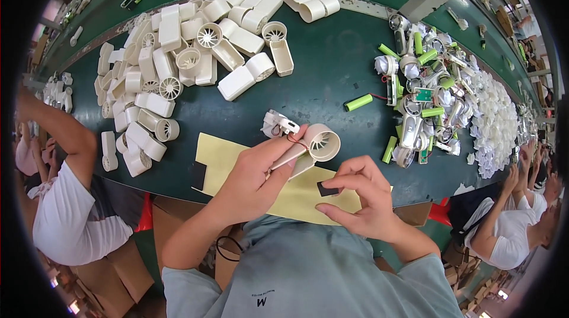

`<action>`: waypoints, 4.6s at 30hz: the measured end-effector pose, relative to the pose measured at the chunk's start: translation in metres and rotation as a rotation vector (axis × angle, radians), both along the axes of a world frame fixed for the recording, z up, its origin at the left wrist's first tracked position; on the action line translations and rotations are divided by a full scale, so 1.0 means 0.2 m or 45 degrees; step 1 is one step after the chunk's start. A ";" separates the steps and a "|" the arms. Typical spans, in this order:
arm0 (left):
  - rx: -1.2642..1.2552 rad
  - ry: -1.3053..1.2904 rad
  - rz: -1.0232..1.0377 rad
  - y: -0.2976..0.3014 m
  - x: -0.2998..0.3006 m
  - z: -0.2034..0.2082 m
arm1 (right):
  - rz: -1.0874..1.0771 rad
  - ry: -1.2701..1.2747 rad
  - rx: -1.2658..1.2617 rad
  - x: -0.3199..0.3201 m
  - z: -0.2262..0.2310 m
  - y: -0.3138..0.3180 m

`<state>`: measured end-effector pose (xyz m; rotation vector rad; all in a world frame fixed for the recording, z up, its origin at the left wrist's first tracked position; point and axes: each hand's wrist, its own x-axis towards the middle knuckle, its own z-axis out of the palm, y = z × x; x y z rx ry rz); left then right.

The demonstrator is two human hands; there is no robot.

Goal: The person assembles handheld rechargeable fans by snapping together fan housings, fan blades, motor assemblies, plastic casings, and circuit boards by hand.

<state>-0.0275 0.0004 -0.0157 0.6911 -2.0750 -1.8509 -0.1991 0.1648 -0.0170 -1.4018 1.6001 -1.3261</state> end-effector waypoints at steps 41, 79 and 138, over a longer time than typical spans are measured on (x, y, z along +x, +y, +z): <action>0.724 -0.060 -0.233 -0.01 0.08 0.03 | 0.496 0.356 -0.007 -0.15 0.25 -0.36; 1.074 0.240 -0.184 -0.05 0.09 0.22 | 0.605 -1.118 0.596 -0.18 0.04 -0.30; -0.195 0.193 0.126 0.11 -0.04 0.02 | -0.056 0.327 -0.276 -0.13 0.15 -0.40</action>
